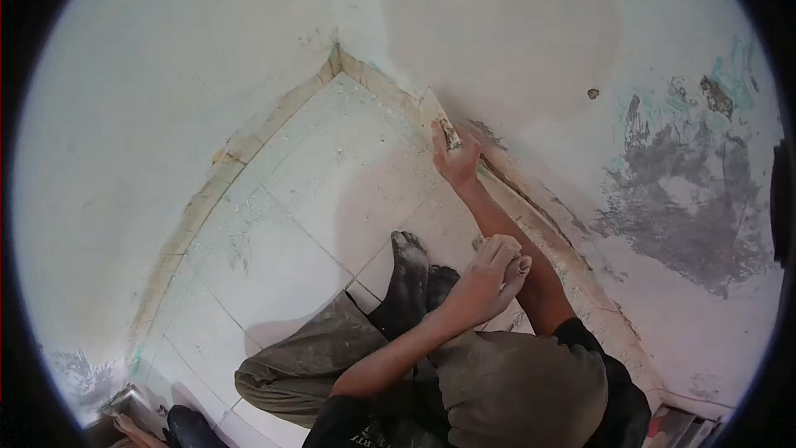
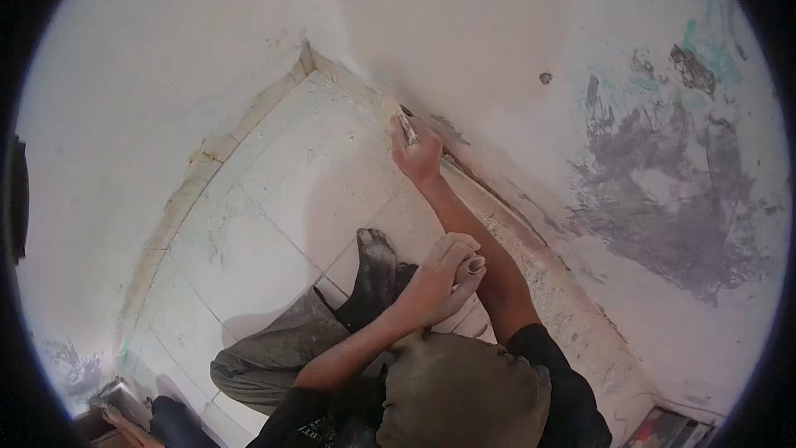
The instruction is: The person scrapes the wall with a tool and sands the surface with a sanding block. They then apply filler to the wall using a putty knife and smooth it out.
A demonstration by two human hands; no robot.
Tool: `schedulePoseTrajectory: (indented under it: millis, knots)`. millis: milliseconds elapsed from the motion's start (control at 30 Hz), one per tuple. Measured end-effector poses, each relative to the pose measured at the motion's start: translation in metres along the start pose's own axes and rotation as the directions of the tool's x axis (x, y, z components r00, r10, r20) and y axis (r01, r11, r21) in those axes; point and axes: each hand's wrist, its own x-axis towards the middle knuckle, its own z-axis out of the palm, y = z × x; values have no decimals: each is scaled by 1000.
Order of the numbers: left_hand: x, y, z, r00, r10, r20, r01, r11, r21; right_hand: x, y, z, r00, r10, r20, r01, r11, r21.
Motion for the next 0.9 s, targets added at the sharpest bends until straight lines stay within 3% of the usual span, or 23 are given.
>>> schedulePoseTrajectory:
  millis: [67,133,167,200,233,267,333,433,500,567,667,733,767,800,833,867,900]
  knots:
    - [2,-4,8,986,137,-96,-128,987,100,-2,9,2,992,-124,-40,121,991,-62]
    - [5,-11,15,981,143,-134,-127,984,125,-24,102,32,994,-90,-65,97,989,111]
    - [3,-15,16,981,146,-125,-131,984,120,-35,143,47,993,26,-114,-3,980,200]
    - [2,-13,15,988,88,-130,-86,996,23,-15,53,6,982,-176,66,185,969,-162]
    - [2,-8,12,992,46,-116,-56,995,-85,-20,57,11,975,-203,89,215,966,-144]
    - [1,-6,11,986,43,-159,-53,997,-58,-18,62,10,967,-232,105,245,958,-147]
    - [0,-1,10,992,-38,-118,15,982,-190,-16,32,5,990,22,137,-16,999,-48]
    - [-4,5,7,995,-73,-72,55,974,-218,-17,28,8,999,36,17,-36,998,44]
    - [-9,5,-2,991,-84,-103,69,988,-137,-13,21,4,1000,8,0,-8,996,91]
    - [-14,-3,-13,957,-189,-221,178,982,-68,-10,13,-8,1000,-7,-15,9,991,135]
    - [-35,-19,-53,930,-254,-265,259,966,-18,-6,6,-33,1000,15,-22,-15,1000,2]
    - [-50,-29,-84,882,-351,-315,379,925,28,-8,12,-50,939,-318,-133,329,941,74]
    - [-60,-35,-97,850,-407,-336,459,884,90,-11,-4,-60,940,-316,-130,328,942,76]
    - [-71,-39,-107,818,-393,-421,485,864,134,-13,-24,-73,991,-44,-130,59,991,119]
    - [-83,-43,-118,785,-372,-495,511,841,178,-16,-36,-80,964,236,-124,-215,964,156]
    - [-100,-58,-127,766,-367,-528,543,809,225,-21,-16,-78,958,248,-146,-227,963,146]
    - [-116,-79,-132,764,-353,-540,557,784,276,-25,24,-77,991,-100,-92,105,993,53]
